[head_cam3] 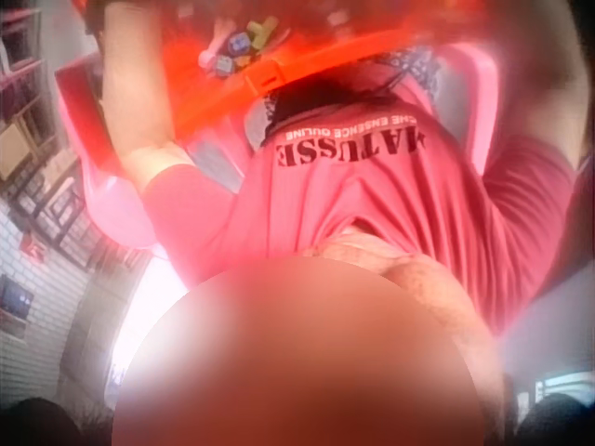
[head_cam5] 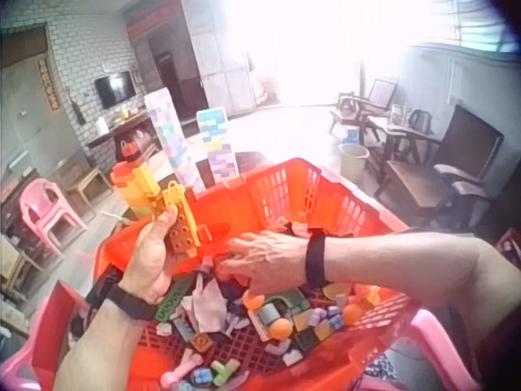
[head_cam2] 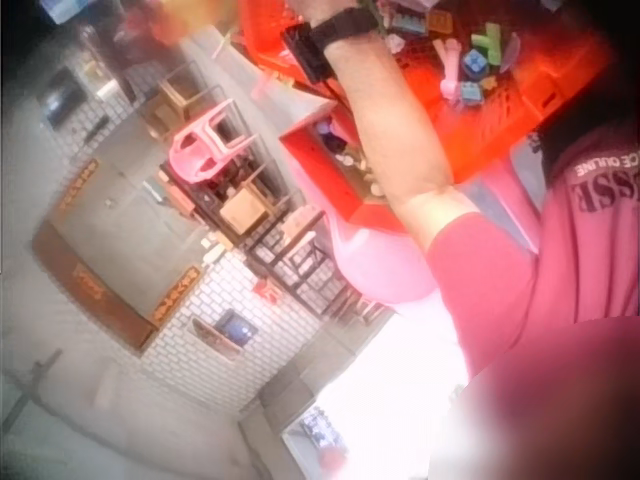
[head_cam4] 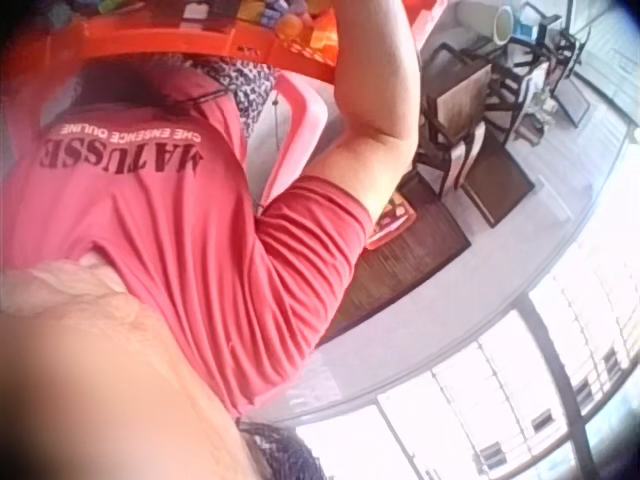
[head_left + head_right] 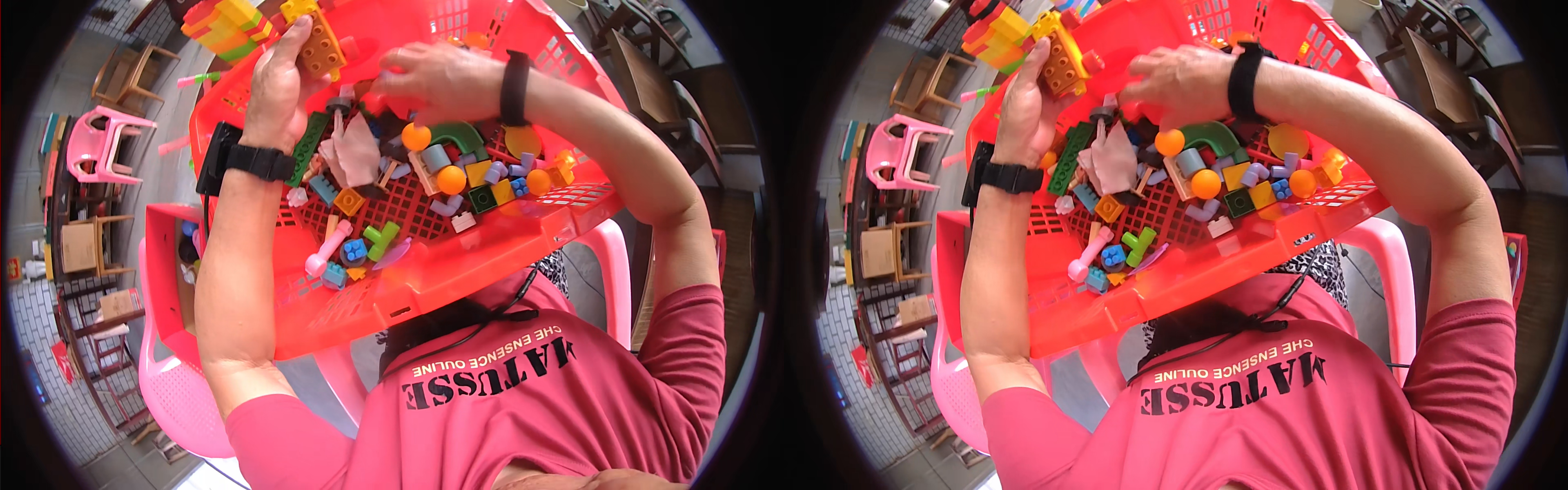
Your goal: The person connects plastic toy blocks by hand while sorting through a red basket. They pick up individual pieces, including a yellow block and a toy car base, and move them between containers.
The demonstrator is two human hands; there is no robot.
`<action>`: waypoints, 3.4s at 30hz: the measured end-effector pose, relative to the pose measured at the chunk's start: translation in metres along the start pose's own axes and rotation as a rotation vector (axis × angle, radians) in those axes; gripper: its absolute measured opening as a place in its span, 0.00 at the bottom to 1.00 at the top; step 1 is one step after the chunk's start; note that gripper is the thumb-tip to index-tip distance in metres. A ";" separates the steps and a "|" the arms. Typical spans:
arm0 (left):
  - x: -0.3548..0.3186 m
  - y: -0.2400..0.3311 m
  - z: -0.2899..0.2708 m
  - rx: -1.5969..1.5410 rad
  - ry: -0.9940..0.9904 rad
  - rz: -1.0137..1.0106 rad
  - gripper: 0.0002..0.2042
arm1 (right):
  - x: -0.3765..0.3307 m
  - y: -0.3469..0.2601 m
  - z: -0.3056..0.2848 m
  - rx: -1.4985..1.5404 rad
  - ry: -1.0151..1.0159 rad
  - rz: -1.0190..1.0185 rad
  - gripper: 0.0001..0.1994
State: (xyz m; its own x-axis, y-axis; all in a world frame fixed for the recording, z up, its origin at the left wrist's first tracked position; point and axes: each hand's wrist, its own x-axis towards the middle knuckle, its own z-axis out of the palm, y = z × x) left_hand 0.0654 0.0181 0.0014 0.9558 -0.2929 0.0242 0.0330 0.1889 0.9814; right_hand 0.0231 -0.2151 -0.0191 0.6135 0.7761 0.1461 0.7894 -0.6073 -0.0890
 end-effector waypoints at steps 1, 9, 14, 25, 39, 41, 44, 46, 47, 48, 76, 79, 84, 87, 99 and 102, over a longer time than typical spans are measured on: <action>0.000 0.000 0.000 -0.013 -0.010 0.003 0.17 | 0.000 -0.013 0.008 0.030 0.017 -0.117 0.27; 0.003 -0.003 -0.004 -0.013 -0.015 0.004 0.18 | -0.003 -0.007 0.025 -0.049 -0.154 -0.087 0.21; -0.001 0.003 0.003 -0.008 -0.016 0.011 0.17 | -0.001 0.014 0.027 -0.219 -0.187 0.073 0.25; -0.008 0.008 0.018 -0.041 -0.023 0.071 0.14 | -0.003 0.027 0.023 -0.210 -0.141 0.149 0.26; -0.007 0.009 0.018 -0.074 -0.070 0.142 0.12 | 0.000 -0.041 0.024 0.213 -0.273 -0.264 0.14; -0.007 0.009 0.018 -0.068 -0.068 0.133 0.12 | -0.005 -0.039 0.025 0.196 -0.334 -0.266 0.10; -0.007 0.008 0.018 -0.047 -0.055 0.116 0.13 | -0.010 -0.036 0.031 0.138 -0.342 -0.282 0.08; -0.006 0.005 0.018 -0.087 -0.072 0.133 0.14 | -0.009 -0.033 0.038 0.095 -0.268 -0.337 0.08; -0.006 0.004 0.016 -0.064 -0.069 0.102 0.14 | -0.009 -0.032 0.041 0.071 -0.265 -0.351 0.08; -0.007 0.004 0.014 -0.040 -0.067 0.074 0.14 | -0.009 -0.032 0.043 0.076 -0.247 -0.359 0.08; -0.007 0.014 0.010 -0.352 -0.315 -0.206 0.22 | 0.011 0.033 -0.076 1.201 0.556 0.250 0.15; -0.005 0.013 0.008 -0.324 -0.458 -0.326 0.22 | 0.008 0.029 -0.081 0.854 0.731 0.239 0.12; -0.016 0.006 0.019 -0.071 -0.263 -0.309 0.21 | 0.003 0.031 -0.078 0.704 0.590 0.162 0.16; -0.019 0.010 0.026 -0.009 -0.260 -0.269 0.20 | 0.008 0.036 -0.071 0.603 0.428 0.222 0.16; -0.025 0.014 0.037 -0.023 -0.324 -0.258 0.20 | 0.008 0.012 -0.055 0.105 0.487 0.107 0.17; -0.024 0.013 0.039 -0.030 -0.303 -0.242 0.20 | 0.008 0.007 -0.056 0.094 0.466 0.149 0.17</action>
State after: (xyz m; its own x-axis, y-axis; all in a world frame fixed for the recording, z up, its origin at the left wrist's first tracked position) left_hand 0.0312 -0.0085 0.0213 0.7896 -0.5955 -0.1479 0.2599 0.1061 0.9598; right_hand 0.0326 -0.2222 0.0365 0.6627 0.5109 0.5476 0.7056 -0.6709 -0.2279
